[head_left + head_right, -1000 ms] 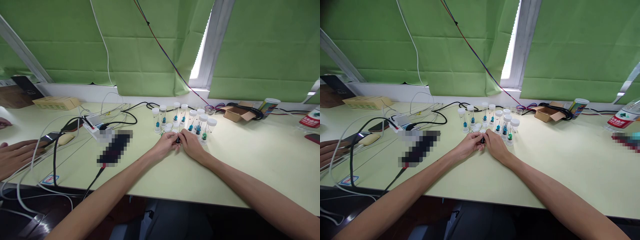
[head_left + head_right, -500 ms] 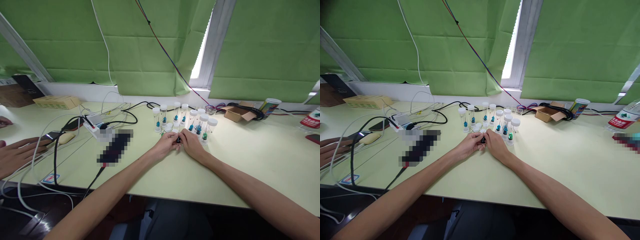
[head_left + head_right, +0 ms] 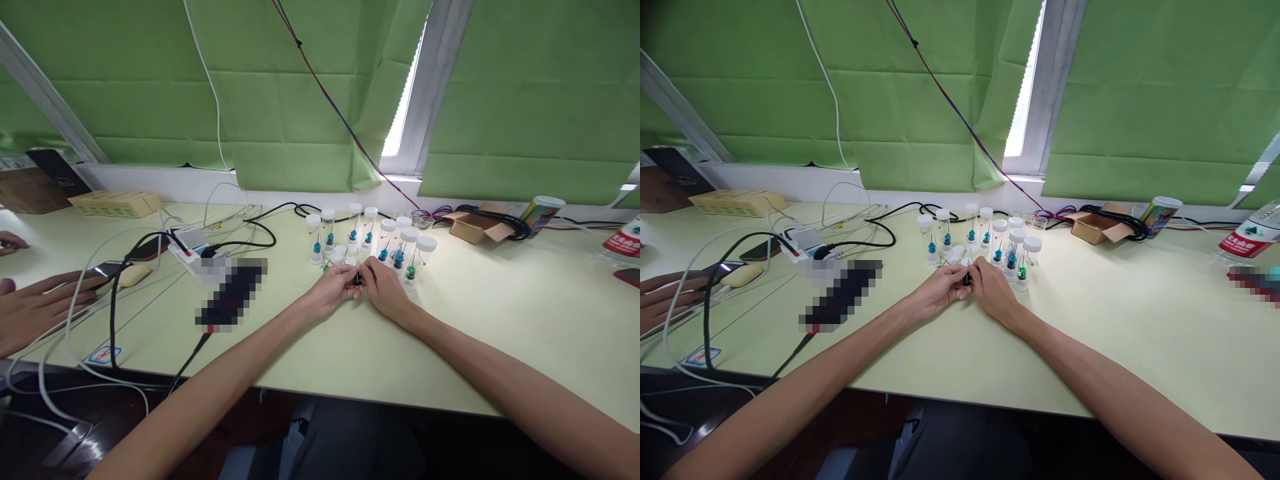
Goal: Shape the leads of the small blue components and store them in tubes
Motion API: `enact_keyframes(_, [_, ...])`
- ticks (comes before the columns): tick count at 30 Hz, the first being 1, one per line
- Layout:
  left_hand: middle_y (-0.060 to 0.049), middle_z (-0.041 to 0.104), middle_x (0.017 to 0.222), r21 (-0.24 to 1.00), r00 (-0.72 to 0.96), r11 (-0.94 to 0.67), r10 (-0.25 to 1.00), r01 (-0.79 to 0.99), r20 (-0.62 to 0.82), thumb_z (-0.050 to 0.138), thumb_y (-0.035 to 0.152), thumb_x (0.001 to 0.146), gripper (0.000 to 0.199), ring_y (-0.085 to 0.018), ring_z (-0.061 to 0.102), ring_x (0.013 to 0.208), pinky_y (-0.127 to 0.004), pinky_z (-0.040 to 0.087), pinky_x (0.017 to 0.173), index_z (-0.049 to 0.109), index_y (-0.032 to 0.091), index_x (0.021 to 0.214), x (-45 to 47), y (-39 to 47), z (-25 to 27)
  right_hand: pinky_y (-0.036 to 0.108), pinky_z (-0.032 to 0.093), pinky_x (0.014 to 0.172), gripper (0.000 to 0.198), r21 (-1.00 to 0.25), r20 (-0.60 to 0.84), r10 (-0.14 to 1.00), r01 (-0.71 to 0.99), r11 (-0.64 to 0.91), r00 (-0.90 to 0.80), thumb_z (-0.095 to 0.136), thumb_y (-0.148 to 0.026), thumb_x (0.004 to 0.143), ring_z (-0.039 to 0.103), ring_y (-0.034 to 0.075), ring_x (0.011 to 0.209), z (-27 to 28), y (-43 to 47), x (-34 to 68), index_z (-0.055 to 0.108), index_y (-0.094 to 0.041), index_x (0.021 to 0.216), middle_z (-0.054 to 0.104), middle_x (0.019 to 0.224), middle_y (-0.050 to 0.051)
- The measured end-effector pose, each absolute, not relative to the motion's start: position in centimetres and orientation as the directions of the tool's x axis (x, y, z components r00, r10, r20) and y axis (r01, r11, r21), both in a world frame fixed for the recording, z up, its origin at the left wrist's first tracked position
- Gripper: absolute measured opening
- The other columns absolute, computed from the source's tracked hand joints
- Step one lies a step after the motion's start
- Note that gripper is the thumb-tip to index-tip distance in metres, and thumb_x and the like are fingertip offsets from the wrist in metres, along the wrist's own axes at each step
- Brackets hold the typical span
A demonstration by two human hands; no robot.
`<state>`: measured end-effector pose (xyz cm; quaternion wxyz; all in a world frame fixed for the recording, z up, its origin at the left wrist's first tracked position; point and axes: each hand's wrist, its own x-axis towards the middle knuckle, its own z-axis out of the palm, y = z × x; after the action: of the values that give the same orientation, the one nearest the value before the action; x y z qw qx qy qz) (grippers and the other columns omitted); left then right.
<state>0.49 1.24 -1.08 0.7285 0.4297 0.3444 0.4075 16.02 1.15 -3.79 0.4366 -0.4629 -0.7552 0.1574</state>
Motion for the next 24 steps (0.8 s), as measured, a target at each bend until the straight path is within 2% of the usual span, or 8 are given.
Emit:
enact_keyframes(7, [-0.006, 0.058, 0.072, 0.902, 0.429, 0.312, 0.888, -0.3, -0.164, 0.052, 0.013, 0.095, 0.02, -0.01, 0.056, 0.055, -0.022, 0.043, 0.051, 0.063, 0.008, 0.079, 0.52, 1.25, -0.9, 0.028, 0.038, 0.061, 0.025, -0.649, 0.521, 0.834, 0.55, 0.525, -0.18, 0.036, -0.036, 0.101, 0.05, 0.016, 0.061, -3.43, 0.8, 15.9, 0.042, -0.024, 0.08, 0.055, 0.068, -0.001])
enact_keyframes(17, [-0.007, 0.06, 0.075, 0.89, 0.444, 0.319, 0.883, -0.326, -0.153, 0.057, 0.014, 0.093, 0.016, -0.011, 0.058, 0.058, -0.021, 0.044, 0.052, 0.064, 0.009, 0.08, 0.34, 1.57, -1.23, 0.027, 0.039, 0.063, 0.024, -0.664, 0.525, 0.833, 0.528, 0.53, -0.175, 0.037, -0.035, 0.102, 0.052, 0.015, 0.062, -3.39, 0.81, 15.93, 0.043, -0.023, 0.083, 0.057, 0.07, -0.001])
enact_keyframes(24, [-0.007, 0.062, 0.075, 0.9, 0.449, 0.275, 0.888, -0.339, -0.102, 0.057, 0.015, 0.093, 0.016, -0.01, 0.057, 0.059, -0.021, 0.044, 0.053, 0.064, 0.008, 0.08, -0.03, 1.92, -0.86, 0.026, 0.041, 0.066, 0.022, -0.629, 0.593, 0.787, 0.513, 0.584, -0.168, 0.038, -0.033, 0.103, 0.054, 0.014, 0.067, -3.33, 0.79, 15.97, 0.049, -0.022, 0.087, 0.059, 0.075, 0.0])
